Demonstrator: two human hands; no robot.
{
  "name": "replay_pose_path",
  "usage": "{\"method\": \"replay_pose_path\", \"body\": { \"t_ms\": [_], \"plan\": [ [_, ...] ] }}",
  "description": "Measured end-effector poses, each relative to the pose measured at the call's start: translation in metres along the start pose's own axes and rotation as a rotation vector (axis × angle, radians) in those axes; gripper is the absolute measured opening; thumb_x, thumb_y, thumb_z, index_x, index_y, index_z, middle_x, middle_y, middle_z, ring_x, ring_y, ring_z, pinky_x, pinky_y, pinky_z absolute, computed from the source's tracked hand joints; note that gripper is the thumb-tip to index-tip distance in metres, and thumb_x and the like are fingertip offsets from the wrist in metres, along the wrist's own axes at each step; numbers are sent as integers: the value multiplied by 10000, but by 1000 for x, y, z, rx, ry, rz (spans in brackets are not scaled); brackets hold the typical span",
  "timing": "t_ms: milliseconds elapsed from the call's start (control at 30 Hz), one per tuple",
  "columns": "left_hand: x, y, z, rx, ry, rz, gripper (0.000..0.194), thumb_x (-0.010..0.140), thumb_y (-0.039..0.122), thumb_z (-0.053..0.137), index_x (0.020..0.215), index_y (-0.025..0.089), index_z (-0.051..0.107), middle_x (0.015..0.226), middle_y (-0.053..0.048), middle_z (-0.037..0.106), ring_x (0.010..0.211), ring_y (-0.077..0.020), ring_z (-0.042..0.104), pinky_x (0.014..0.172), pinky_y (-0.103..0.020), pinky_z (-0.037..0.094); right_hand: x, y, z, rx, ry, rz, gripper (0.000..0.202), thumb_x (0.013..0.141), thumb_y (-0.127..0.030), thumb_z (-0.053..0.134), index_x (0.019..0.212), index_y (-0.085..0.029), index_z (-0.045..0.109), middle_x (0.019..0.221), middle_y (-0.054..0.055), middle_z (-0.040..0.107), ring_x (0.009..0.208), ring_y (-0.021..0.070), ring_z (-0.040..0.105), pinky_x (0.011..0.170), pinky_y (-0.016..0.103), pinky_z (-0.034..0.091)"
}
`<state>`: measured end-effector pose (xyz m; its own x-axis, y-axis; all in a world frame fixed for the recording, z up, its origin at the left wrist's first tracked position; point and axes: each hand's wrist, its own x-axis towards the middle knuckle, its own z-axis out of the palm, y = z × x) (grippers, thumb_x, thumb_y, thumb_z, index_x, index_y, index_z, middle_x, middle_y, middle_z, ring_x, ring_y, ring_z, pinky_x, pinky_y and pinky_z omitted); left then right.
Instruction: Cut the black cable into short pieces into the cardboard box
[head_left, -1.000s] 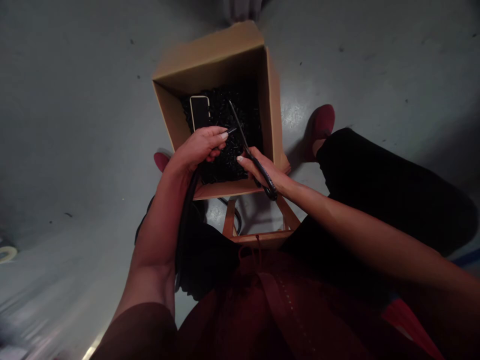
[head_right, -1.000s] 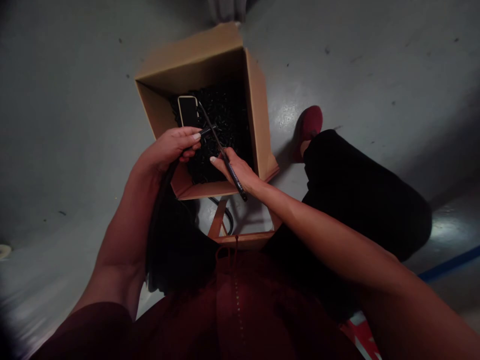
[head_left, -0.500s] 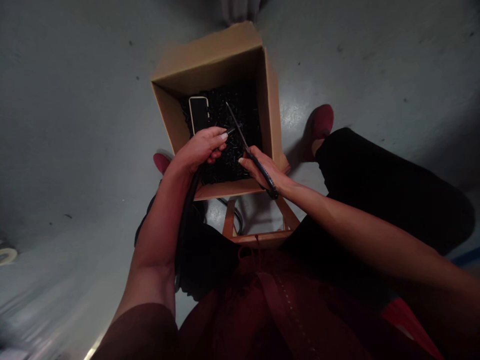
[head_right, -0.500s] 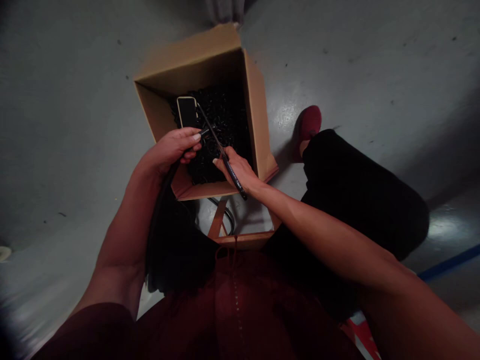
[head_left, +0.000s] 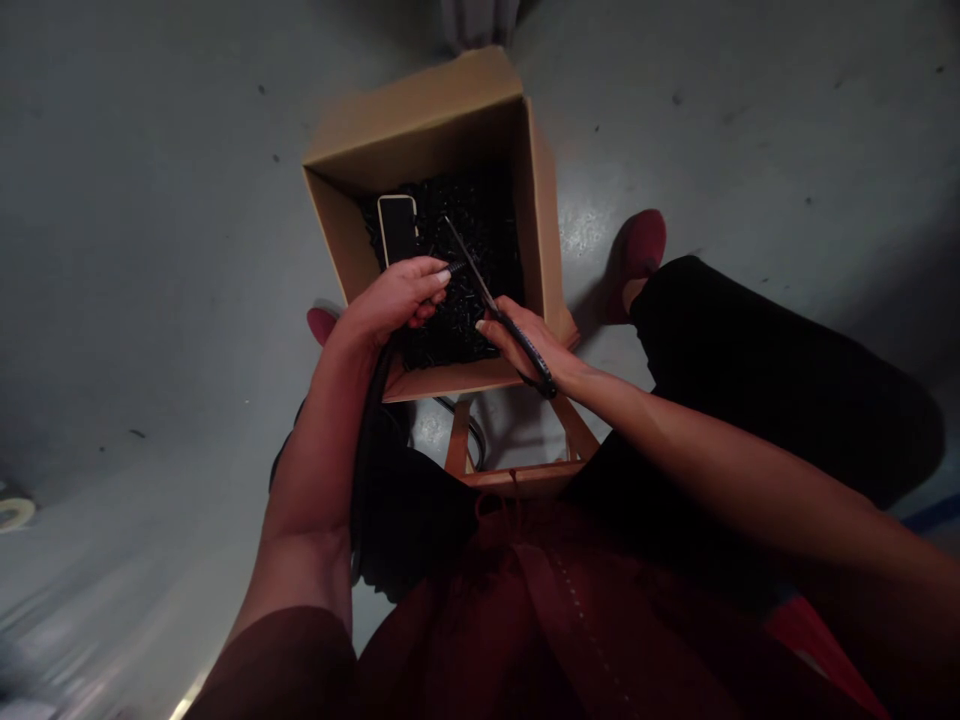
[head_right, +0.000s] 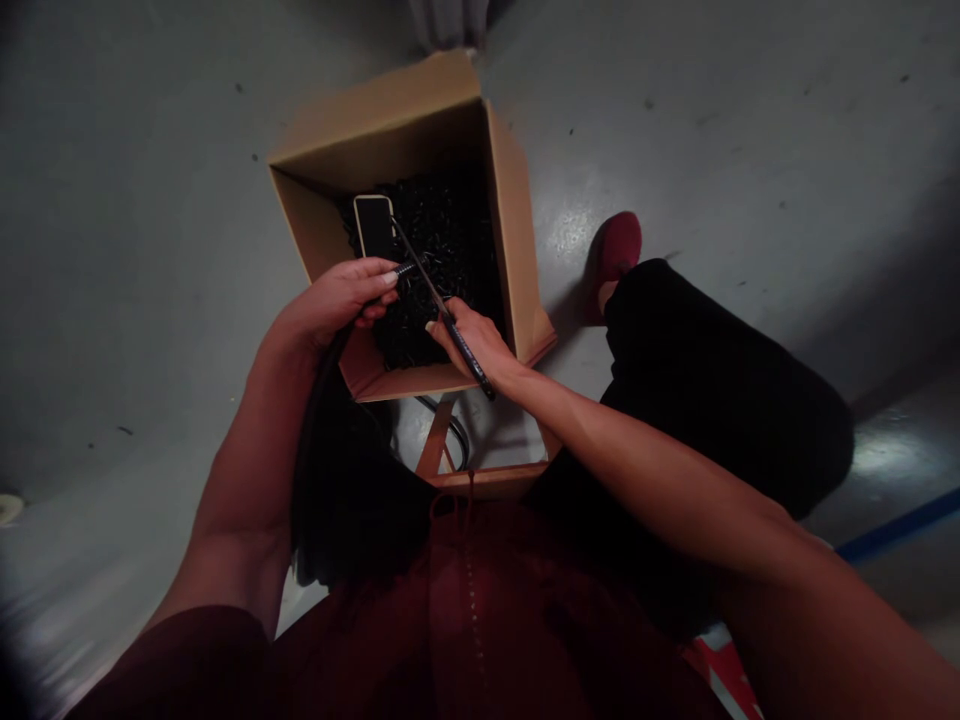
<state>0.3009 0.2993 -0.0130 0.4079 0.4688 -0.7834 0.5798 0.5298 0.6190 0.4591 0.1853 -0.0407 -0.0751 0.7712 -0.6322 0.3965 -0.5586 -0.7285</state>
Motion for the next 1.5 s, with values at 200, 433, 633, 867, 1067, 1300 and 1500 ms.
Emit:
{"method": "replay_pose_path", "body": {
  "t_ms": [200, 433, 633, 867, 1067, 1300, 1500],
  "plan": [
    [3, -3, 0, 116, 50, -20, 147, 854, 228, 508, 944, 140, 585, 665, 24, 445, 484, -43, 374, 399, -140, 267, 1, 4, 2, 4, 8, -16, 172, 855, -376, 461, 792, -222, 420, 726, 21, 519, 672, 176, 486, 640, 311, 376],
    [2, -2, -1, 111, 76, -3, 137, 847, 231, 517, 928, 140, 581, 661, 24, 463, 478, -41, 370, 400, -141, 262, -2, 3, 5, 343, -47, 138, 247, 861, -447, 526, 799, -230, 426, 592, -39, 465, 429, 101, 421, 398, 236, 354],
    [4, -1, -5, 24, 81, 27, 155, 831, 203, 519, 940, 128, 600, 672, 19, 484, 465, -34, 368, 391, -143, 268, 3, 4, 8, 711, -96, 330, 334, 868, -564, 501, 876, -235, 443, 529, -55, 488, 357, 96, 419, 315, 208, 332],
    [-2, 2, -2, -204, -21, 31, 359, 802, 174, 548, 1150, 101, 591, 726, -9, 562, 501, -40, 439, 430, -145, 339, 10, -2, 3, 761, -72, 336, 396, 871, -613, 475, 940, -223, 468, 541, -38, 533, 398, 114, 478, 369, 225, 381],
    [-6, -3, 2, -224, -62, 41, 569, 809, 238, 603, 1355, 152, 467, 842, -42, 620, 492, -34, 458, 400, -142, 290, 14, -2, -6, 765, 69, 172, 349, 841, -546, 580, 925, -238, 437, 725, -25, 594, 582, 113, 584, 542, 243, 476],
    [-20, -3, 28, -226, -183, 0, 607, 816, 240, 598, 1397, 182, 433, 861, -37, 632, 479, -35, 461, 386, -160, 272, 9, -8, -18, 681, 27, 76, 368, 783, -473, 662, 931, -245, 414, 689, -39, 556, 646, 142, 591, 606, 292, 484],
    [-60, -20, 48, -255, -217, -1, 714, 787, 192, 619, 1440, 185, 332, 859, -32, 613, 484, -29, 468, 418, -159, 337, -3, -1, -18, 691, 71, 78, 369, 695, -239, 720, 933, -248, 436, 640, -81, 466, 580, 125, 540, 595, 304, 464]
  ]
}}
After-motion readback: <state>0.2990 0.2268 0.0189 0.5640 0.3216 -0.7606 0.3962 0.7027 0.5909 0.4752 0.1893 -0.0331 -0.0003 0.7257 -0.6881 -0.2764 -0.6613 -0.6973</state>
